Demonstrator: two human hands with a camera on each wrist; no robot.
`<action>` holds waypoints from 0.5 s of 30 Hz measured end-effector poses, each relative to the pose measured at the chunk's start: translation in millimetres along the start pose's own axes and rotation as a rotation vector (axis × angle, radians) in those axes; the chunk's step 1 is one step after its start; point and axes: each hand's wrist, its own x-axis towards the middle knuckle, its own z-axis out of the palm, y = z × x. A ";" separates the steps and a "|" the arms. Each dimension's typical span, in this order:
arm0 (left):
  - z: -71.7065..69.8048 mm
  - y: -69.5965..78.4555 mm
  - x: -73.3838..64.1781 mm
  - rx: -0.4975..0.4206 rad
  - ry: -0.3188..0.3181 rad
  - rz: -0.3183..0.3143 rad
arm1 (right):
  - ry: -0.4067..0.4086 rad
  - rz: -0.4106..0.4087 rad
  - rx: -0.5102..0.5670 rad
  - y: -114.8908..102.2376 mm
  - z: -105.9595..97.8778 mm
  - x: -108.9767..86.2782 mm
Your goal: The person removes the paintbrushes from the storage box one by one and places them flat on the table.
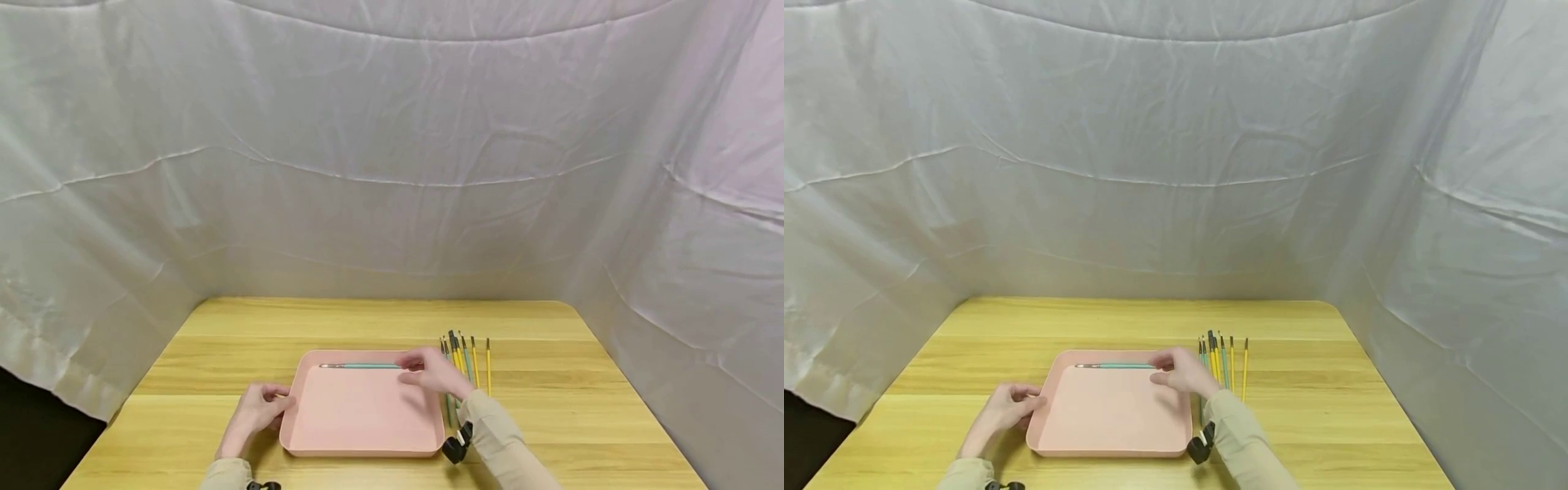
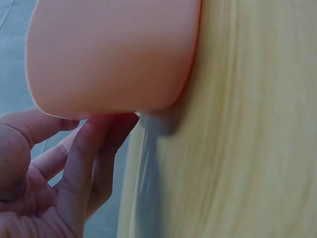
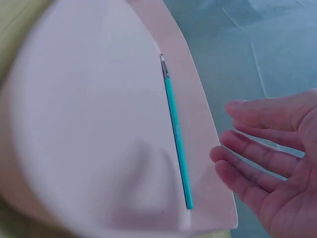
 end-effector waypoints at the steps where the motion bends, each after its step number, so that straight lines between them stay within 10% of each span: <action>1: 0.1 -0.3 -0.2 -0.001 -0.001 -0.001 | -0.017 0.013 0.001 -0.5 0.5 3.0; 15: -0.6 -0.4 -1.0 -0.012 -0.005 0.012 | -0.132 0.027 0.010 -0.7 11.0 32.4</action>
